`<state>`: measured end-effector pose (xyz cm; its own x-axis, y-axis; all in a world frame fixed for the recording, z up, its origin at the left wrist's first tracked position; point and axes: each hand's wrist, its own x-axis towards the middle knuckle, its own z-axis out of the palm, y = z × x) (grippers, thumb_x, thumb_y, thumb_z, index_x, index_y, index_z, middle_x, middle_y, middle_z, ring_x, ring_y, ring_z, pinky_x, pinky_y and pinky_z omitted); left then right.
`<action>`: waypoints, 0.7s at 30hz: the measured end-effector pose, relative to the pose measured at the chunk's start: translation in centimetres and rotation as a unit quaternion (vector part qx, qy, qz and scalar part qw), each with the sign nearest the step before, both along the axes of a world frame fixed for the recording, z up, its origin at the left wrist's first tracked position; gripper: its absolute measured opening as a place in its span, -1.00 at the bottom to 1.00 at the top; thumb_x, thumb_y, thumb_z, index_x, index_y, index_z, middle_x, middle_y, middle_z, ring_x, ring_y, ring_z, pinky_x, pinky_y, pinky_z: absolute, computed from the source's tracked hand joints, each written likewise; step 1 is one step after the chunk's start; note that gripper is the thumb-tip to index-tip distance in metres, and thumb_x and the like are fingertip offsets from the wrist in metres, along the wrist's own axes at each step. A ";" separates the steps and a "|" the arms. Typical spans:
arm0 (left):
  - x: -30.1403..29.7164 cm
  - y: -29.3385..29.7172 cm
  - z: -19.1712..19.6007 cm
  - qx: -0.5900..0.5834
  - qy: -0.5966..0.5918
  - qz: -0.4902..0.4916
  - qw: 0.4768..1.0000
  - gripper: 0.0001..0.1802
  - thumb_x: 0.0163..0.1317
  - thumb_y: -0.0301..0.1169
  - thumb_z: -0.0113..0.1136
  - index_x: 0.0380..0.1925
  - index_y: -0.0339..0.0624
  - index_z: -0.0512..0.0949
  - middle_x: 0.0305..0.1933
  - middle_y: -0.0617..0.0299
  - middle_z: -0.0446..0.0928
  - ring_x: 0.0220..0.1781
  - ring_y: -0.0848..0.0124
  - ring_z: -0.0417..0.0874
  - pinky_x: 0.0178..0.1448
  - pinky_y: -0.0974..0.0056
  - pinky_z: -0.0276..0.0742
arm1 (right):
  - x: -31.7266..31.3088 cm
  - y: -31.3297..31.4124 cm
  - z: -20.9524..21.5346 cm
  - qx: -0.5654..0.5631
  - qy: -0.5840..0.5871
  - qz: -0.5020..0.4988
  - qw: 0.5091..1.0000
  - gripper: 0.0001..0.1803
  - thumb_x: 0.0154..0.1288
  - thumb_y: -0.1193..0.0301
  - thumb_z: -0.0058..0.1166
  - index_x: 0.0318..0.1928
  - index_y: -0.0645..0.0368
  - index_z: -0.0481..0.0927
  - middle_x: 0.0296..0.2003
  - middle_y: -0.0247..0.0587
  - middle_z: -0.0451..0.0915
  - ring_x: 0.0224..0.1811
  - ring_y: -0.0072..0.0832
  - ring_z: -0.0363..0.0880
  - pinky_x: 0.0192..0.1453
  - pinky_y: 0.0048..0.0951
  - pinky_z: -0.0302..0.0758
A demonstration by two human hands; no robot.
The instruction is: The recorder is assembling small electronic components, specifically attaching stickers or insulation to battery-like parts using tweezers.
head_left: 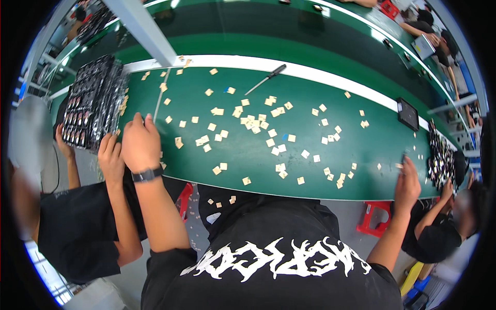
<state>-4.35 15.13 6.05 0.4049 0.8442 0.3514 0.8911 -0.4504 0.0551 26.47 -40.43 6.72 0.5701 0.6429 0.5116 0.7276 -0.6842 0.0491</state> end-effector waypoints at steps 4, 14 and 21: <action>4.2 -11.0 -0.9 -0.465 -0.367 -0.242 0.769 -0.48 0.53 -0.09 -0.01 0.25 -0.26 0.53 -0.01 0.06 0.70 -0.29 0.40 0.69 -0.29 0.38 0.55 | -5.9 11.9 0.7 0.043 -0.020 0.251 0.967 -0.75 0.12 0.59 0.30 -0.14 0.19 0.69 -0.02 -0.10 0.73 -0.34 -0.38 0.73 -0.38 -0.43 0.62; 5.1 -17.8 -2.6 -0.828 -0.438 -0.211 0.280 -0.40 0.50 -0.21 -0.04 0.39 -0.41 0.29 0.04 0.10 0.53 -0.04 0.37 0.59 -0.15 0.34 0.51 | -12.3 21.8 0.6 -0.013 0.128 0.370 0.920 -0.75 0.11 0.45 0.27 -0.15 0.15 0.68 -0.06 -0.25 0.68 -0.49 -0.54 0.54 -0.49 -0.50 0.50; 4.2 -17.3 -3.6 -0.809 -0.466 -0.220 0.282 -0.35 0.33 -0.57 0.02 0.45 -0.31 0.22 0.36 -0.14 0.44 -0.05 0.42 0.61 -0.10 0.39 0.54 | -13.8 20.8 0.4 0.125 0.373 0.207 0.896 -0.83 0.18 0.41 0.36 -0.24 0.16 0.67 -0.33 -0.19 0.65 -0.48 -0.28 0.61 -0.45 -0.29 0.51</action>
